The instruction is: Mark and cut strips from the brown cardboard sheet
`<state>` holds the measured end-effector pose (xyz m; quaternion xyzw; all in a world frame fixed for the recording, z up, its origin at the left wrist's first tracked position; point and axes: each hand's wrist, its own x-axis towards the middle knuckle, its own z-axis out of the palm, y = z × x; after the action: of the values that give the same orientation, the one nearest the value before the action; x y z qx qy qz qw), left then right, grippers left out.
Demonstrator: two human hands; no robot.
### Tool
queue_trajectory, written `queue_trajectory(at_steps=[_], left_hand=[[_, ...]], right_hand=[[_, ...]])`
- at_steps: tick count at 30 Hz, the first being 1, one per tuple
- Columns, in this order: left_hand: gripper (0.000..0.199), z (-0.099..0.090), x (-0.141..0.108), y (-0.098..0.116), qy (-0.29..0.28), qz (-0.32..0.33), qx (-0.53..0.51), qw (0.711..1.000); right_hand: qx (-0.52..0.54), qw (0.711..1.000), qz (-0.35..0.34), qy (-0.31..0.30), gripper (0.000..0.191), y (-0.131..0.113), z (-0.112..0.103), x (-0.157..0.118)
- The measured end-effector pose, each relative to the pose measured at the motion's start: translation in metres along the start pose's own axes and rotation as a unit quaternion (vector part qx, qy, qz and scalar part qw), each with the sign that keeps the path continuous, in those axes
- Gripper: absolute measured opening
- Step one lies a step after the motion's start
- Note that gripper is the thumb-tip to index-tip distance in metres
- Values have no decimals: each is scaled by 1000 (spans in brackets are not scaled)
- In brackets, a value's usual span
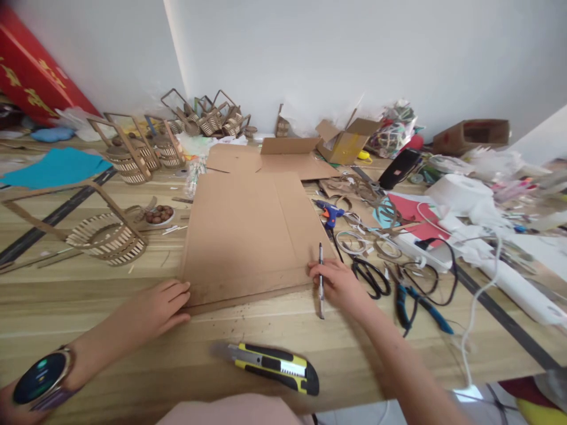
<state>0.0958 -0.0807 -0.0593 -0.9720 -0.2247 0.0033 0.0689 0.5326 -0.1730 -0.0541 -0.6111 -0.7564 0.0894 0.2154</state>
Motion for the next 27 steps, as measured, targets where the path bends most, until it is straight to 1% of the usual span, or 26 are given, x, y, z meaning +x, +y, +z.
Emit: queue_trajectory(at_steps=[2, 5, 8, 12, 14, 18, 23, 25, 27], left_hand=[[15, 0, 0, -2, -4, 0, -6, 1000], [4, -2, 4, -7, -22, 5, -35, 999], [10, -6, 9, -12, -36, 18, -64, 997], [11, -18, 16, -16, -71, 26, -69, 995], [11, -26, 18, -15, -89, 23, -66, 994], [12, -37, 22, -11, -104, 7, -69, 992], [8, -45, 31, -6, -176, -14, -109, 978], [16, -49, 36, -6, -188, -12, -116, 975], [37, -54, 43, -6, -192, 4, -111, 975]], right_hand=[[0, 1000, 2, 2, 17, 0, 1, 0], [1, 1000, 6, -1, 17, 4, 4, 0], [-13, 1000, -4, -8, 18, 8, 6, -2], [-54, 998, -29, 1, 20, 10, 6, -2], [-55, 997, -50, -8, 20, 9, 4, -1], [-45, 996, -78, -22, 23, 8, 1, 0], [-69, 993, -95, -16, 26, 8, 1, -1], [-75, 992, -97, -18, 26, 8, 1, -1], [-78, 992, -96, -21, 26, 7, 1, -1]])
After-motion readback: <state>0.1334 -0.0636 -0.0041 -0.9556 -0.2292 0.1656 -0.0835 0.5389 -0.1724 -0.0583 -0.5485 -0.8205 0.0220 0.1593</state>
